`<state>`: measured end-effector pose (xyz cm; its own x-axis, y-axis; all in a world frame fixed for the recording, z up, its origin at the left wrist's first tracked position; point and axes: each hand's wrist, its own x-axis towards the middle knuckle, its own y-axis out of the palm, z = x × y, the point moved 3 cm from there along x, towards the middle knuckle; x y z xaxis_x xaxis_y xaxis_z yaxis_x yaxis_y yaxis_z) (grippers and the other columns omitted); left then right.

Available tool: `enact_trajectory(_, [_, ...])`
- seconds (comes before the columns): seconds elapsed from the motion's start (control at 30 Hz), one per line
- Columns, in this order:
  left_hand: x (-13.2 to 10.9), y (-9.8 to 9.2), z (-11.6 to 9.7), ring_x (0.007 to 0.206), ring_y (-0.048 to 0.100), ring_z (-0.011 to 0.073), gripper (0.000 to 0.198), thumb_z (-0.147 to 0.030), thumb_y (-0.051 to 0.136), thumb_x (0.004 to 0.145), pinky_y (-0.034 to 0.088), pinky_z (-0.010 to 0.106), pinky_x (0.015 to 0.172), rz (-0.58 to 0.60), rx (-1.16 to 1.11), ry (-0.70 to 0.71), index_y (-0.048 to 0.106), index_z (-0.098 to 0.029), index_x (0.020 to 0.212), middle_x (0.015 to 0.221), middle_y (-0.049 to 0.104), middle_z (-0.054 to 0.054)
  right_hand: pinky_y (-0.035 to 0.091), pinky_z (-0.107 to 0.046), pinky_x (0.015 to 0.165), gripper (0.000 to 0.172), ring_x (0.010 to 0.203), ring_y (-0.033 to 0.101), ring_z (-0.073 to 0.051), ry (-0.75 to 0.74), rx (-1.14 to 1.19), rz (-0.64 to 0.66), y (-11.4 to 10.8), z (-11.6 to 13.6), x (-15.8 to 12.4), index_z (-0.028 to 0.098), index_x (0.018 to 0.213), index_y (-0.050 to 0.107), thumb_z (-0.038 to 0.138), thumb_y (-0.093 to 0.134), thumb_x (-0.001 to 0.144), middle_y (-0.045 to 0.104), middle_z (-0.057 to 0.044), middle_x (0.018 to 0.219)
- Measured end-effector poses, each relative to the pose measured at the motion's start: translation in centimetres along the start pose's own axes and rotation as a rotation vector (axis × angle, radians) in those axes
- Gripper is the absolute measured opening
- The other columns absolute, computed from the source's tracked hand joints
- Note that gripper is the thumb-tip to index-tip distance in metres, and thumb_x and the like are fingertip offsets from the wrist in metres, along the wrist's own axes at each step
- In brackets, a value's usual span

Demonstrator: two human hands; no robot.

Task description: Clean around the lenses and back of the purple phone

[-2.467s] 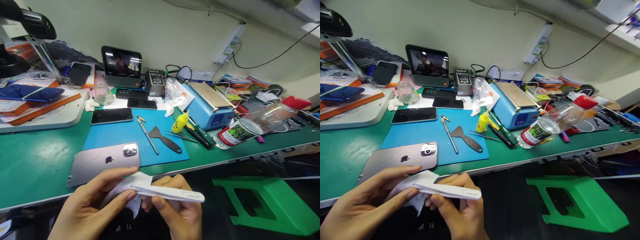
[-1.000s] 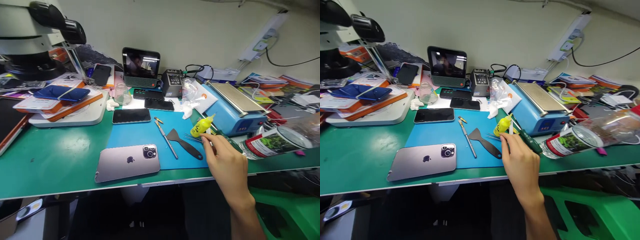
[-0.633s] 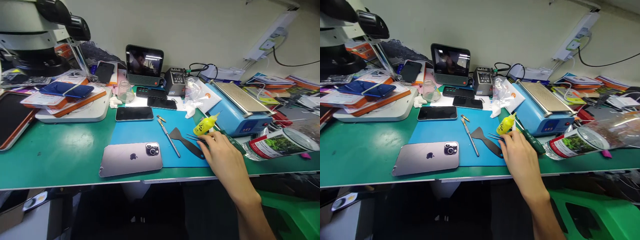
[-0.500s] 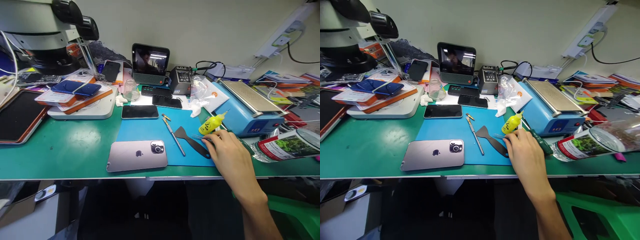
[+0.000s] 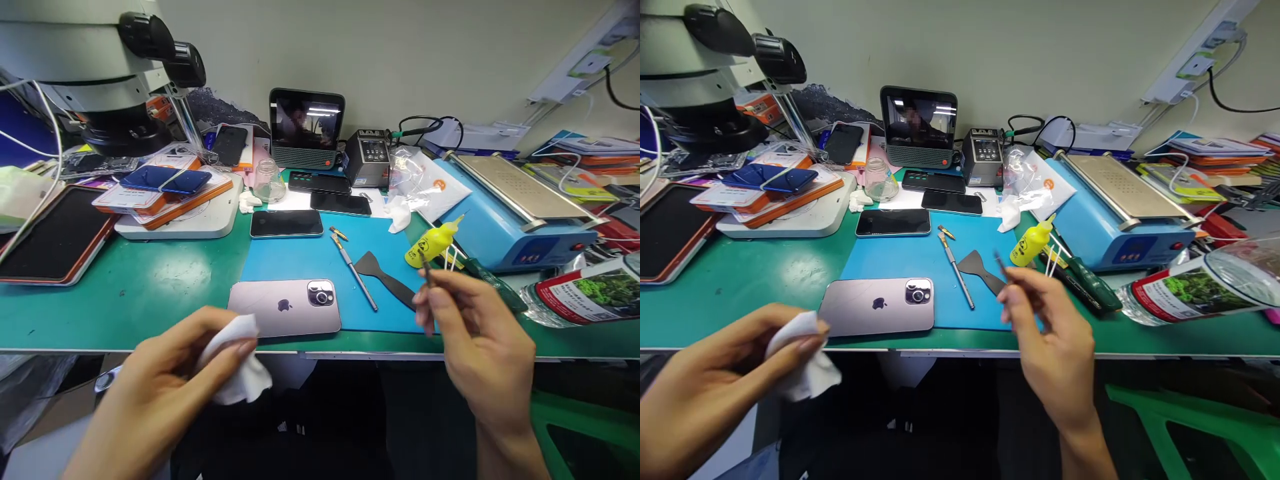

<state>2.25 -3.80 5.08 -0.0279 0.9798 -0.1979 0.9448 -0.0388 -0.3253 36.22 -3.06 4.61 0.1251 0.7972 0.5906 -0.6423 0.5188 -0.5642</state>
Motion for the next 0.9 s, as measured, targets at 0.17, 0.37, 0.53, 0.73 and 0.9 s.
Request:
enact_trajectory(0.17, [3.7,3.9,-1.2,0.076,0.072,0.0127,0.046,-0.07,0.078,0.092,0.052,0.014,0.061,0.184,-0.094,0.091,0.083,-0.028,0.11,0.097,0.082,0.001,0.057,-0.009,0.083,0.019,0.09,0.077,-0.005,0.008,0.166,0.338,0.8,4.4,-2.2,0.042,0.126,0.076,0.033,0.066,0.112,0.08,0.01,0.105])
enact_trajectory(0.37, [4.2,5.2,-2.1,0.106,0.075,0.0108,0.037,-0.066,0.066,0.104,0.054,0.011,0.084,0.337,-0.138,0.102,0.082,-0.042,0.127,0.122,0.083,-0.008,0.053,-0.006,0.088,0.025,0.097,0.076,-0.002,0.048,0.253,0.363,1.6,4.8,-2.6,0.041,0.131,0.074,0.026,0.066,0.112,0.08,0.013,0.111])
enact_trajectory(0.53, [4.4,5.3,-2.0,0.137,0.065,0.0107,0.036,-0.067,0.058,0.108,0.044,0.011,0.11,0.455,-0.115,0.096,0.076,-0.051,0.135,0.143,0.075,-0.016,0.053,-0.007,0.093,0.029,0.102,0.077,-0.003,0.048,0.266,0.393,1.8,5.0,-2.4,0.043,0.133,0.073,0.024,0.066,0.112,0.08,0.014,0.113])
enact_trajectory(0.73, [3.9,5.6,-1.6,0.093,0.069,0.0099,0.045,-0.065,0.055,0.11,0.05,0.016,0.079,0.619,-0.071,0.076,0.071,-0.041,0.145,0.115,0.081,-0.007,0.053,-0.008,0.096,0.033,0.108,0.075,-0.002,0.026,0.309,0.374,1.9,5.7,-1.6,0.044,0.134,0.073,0.022,0.067,0.111,0.079,0.014,0.119])
enact_trajectory(0.9, [3.4,5.6,-1.8,0.091,0.062,0.0151,0.047,-0.063,0.054,0.111,0.047,0.021,0.075,0.627,-0.02,0.125,0.074,-0.033,0.14,0.1,0.074,-0.002,0.057,-0.011,0.096,0.033,0.11,0.077,-0.004,0.058,0.357,0.447,2.2,5.6,-1.8,0.044,0.137,0.073,0.024,0.066,0.112,0.08,0.013,0.124])
